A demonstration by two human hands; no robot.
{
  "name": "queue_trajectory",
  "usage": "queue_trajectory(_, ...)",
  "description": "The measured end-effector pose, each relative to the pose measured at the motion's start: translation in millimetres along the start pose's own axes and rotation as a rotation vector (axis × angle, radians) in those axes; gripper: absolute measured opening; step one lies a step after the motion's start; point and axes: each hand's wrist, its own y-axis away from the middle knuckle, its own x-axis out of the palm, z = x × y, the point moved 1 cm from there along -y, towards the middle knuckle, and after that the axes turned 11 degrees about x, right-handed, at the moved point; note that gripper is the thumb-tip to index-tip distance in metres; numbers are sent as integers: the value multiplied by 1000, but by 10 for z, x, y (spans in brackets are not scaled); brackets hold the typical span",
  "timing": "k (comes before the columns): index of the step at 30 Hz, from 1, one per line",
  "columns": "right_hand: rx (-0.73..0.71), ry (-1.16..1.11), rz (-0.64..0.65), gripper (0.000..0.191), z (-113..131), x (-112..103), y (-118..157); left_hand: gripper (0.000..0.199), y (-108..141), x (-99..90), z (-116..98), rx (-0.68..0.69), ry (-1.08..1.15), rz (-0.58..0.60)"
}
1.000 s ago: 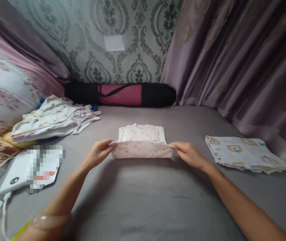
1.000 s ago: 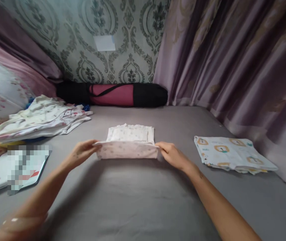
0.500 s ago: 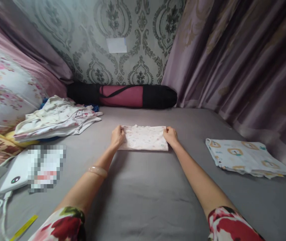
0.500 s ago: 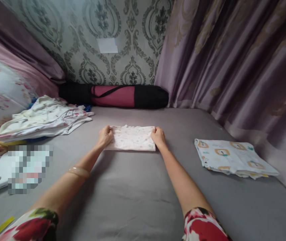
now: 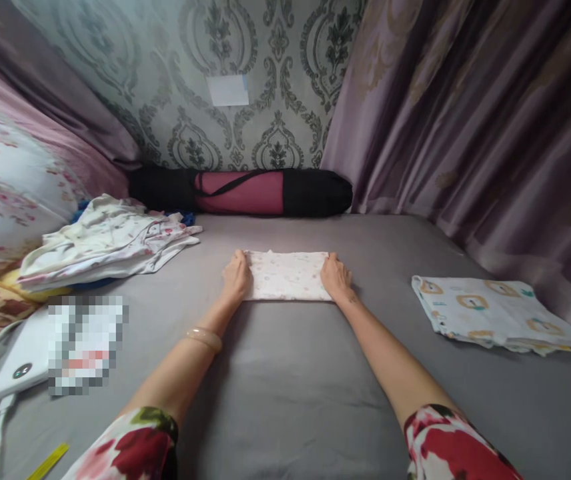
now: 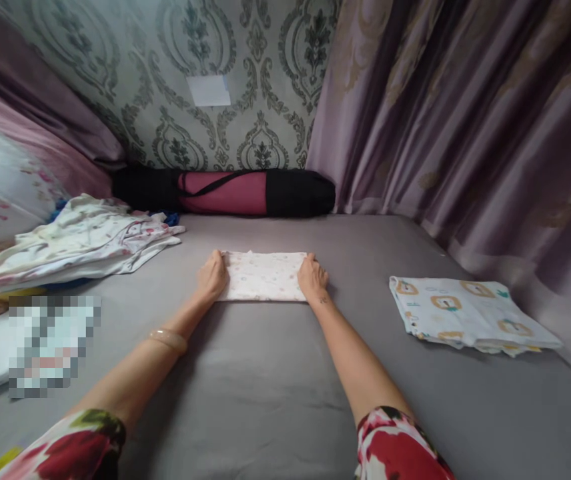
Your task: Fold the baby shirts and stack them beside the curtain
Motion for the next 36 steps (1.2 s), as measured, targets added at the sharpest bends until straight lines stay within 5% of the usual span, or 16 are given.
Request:
queue_trajectory(11,40,14,-42,31,40,62,-57,30,-116,107,53,-83,9,-18)
queue_trajectory(18,44,12,37,35,53,-136,-32,30,19,-142,5,63,-51,-157)
queue_trajectory(22,-214,25,-132,38,268,-142,185,34,124,-86,-141,308,-55,-105)
queue_trajectory(27,-628,33,5,53,576,60,425,50,176,167,-376,478,-51,7)
queue_trajectory(36,-650,93,118,57,554,283,392,54,125,266,-440,390,-113,120)
